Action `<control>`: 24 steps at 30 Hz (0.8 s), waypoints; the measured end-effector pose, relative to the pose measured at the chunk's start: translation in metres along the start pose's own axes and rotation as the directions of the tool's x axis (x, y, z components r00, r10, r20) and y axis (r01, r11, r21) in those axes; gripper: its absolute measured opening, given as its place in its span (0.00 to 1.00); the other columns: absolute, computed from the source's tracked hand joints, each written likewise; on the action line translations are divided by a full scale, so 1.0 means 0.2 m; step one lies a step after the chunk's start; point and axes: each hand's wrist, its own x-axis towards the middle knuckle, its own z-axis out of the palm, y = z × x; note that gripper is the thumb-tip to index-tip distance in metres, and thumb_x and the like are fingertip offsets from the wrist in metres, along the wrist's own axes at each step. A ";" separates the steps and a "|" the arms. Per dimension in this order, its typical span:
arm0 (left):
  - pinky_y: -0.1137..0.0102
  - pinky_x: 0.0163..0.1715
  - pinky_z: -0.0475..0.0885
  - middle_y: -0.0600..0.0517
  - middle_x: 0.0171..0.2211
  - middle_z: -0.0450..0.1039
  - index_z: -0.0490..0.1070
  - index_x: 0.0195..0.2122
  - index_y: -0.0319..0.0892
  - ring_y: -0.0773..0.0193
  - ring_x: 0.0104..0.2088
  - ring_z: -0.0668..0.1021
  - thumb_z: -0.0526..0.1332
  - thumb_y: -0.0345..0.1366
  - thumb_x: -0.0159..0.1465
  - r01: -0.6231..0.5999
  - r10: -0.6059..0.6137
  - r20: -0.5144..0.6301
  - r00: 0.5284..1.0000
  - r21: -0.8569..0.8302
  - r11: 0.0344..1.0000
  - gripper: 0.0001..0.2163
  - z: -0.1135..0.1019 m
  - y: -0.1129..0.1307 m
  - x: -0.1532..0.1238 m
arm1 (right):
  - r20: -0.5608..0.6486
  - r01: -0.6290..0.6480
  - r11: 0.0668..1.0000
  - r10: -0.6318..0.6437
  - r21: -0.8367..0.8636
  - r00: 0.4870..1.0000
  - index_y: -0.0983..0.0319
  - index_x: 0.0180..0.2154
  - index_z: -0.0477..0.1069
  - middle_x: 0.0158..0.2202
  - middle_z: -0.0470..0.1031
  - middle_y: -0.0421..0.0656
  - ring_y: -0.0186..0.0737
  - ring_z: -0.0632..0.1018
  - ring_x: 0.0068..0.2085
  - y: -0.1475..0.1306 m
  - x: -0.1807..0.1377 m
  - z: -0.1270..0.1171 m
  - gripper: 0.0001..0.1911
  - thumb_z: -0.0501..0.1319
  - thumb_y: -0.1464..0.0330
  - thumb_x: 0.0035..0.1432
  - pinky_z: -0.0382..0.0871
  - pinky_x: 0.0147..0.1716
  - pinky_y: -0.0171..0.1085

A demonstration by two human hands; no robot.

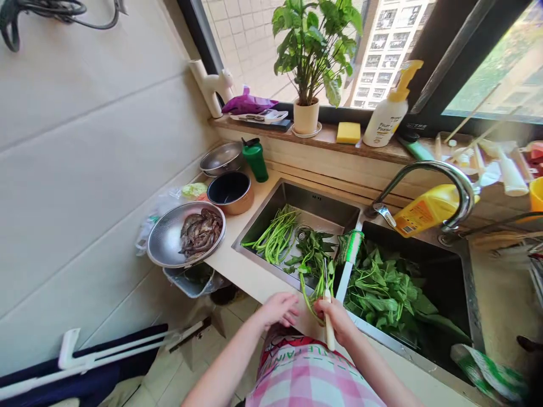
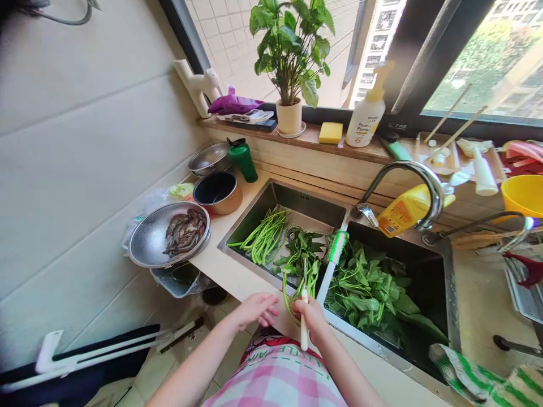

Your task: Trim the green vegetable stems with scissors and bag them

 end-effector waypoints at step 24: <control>0.75 0.22 0.65 0.54 0.24 0.70 0.69 0.27 0.41 0.69 0.23 0.69 0.67 0.42 0.51 -0.547 0.537 0.114 0.836 0.100 0.831 0.11 0.75 0.32 0.05 | -0.158 0.221 0.958 -0.250 -0.182 0.955 0.62 0.28 0.64 0.25 0.65 0.38 0.35 0.63 0.28 -0.09 -0.60 -0.46 0.11 0.63 0.63 0.46 0.56 0.27 0.33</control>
